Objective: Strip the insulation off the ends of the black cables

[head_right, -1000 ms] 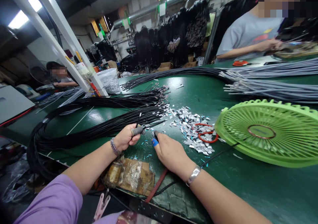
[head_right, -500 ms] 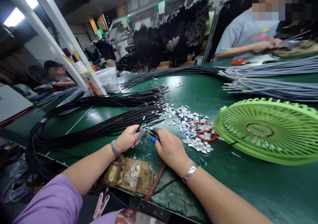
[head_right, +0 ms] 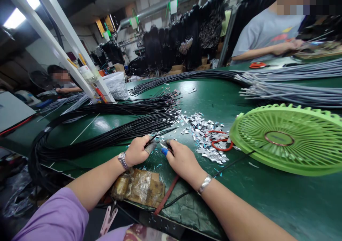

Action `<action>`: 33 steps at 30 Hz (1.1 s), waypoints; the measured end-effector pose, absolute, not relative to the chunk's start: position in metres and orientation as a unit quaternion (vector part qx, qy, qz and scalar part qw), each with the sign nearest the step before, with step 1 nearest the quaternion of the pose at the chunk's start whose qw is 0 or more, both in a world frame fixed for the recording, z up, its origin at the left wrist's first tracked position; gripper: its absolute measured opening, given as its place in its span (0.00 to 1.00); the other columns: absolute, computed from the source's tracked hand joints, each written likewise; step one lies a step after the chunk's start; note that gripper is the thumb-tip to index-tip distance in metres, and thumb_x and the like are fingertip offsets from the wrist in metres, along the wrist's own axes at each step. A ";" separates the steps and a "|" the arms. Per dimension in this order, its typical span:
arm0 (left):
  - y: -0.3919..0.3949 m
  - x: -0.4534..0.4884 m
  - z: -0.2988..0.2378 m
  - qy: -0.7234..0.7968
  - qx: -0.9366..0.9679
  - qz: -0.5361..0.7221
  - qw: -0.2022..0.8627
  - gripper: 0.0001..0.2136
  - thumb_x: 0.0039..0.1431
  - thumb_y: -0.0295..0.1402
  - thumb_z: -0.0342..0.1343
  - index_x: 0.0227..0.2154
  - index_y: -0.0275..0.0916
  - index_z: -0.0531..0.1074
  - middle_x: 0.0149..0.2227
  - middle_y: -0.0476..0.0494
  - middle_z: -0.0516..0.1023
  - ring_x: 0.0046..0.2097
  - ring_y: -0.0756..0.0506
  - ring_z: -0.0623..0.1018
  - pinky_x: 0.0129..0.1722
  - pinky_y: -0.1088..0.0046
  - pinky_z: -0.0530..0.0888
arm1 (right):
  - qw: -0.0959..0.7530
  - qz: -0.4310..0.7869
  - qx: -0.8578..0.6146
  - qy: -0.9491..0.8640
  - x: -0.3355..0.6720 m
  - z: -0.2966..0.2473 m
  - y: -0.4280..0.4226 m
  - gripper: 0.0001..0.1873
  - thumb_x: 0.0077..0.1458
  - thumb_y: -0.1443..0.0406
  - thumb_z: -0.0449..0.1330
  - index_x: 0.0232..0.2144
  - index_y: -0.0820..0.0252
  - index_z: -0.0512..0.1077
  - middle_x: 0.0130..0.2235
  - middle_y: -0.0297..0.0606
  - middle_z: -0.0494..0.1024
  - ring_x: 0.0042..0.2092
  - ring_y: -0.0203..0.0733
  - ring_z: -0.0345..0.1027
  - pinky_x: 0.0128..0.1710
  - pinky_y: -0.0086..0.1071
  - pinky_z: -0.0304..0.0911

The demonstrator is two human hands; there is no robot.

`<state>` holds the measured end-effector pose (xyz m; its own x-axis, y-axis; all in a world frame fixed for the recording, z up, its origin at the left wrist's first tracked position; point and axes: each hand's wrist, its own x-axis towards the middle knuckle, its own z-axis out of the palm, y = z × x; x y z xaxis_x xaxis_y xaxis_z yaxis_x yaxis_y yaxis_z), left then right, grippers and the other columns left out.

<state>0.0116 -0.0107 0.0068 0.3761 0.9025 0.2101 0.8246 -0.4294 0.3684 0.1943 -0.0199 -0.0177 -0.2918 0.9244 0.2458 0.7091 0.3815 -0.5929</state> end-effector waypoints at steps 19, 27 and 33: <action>-0.006 -0.001 0.005 0.448 0.881 0.147 -0.043 0.06 0.53 0.31 0.49 0.27 0.39 0.70 0.24 0.47 0.74 0.27 0.47 0.74 0.26 0.73 0.63 | 0.228 0.126 -0.485 -0.835 0.205 -0.006 -0.020 0.07 0.52 0.68 0.52 0.31 0.59 0.71 0.27 0.38 0.74 0.29 0.42 0.67 0.27 0.31 0.53; -0.006 -0.001 0.008 0.418 0.899 0.110 -0.063 0.05 0.50 0.29 0.50 0.27 0.39 0.71 0.23 0.47 0.74 0.27 0.47 0.73 0.25 0.73 0.63 | 0.206 0.116 -0.464 -0.854 0.206 -0.003 -0.019 0.07 0.52 0.70 0.53 0.28 0.58 0.70 0.24 0.36 0.73 0.26 0.40 0.65 0.26 0.30 0.52; -0.005 -0.002 0.007 0.415 0.901 0.106 -0.069 0.05 0.51 0.30 0.50 0.27 0.39 0.71 0.23 0.47 0.74 0.27 0.47 0.73 0.25 0.73 0.63 | 0.162 0.090 -0.480 -0.857 0.205 0.002 -0.021 0.07 0.53 0.70 0.54 0.27 0.58 0.71 0.26 0.37 0.75 0.29 0.41 0.68 0.27 0.30 0.52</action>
<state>-0.0021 -0.0053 0.0074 0.6334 0.7330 0.2481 0.7622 -0.6463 -0.0362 0.2051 -0.0207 0.0024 -0.4856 0.8528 0.1924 0.7945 0.5223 -0.3099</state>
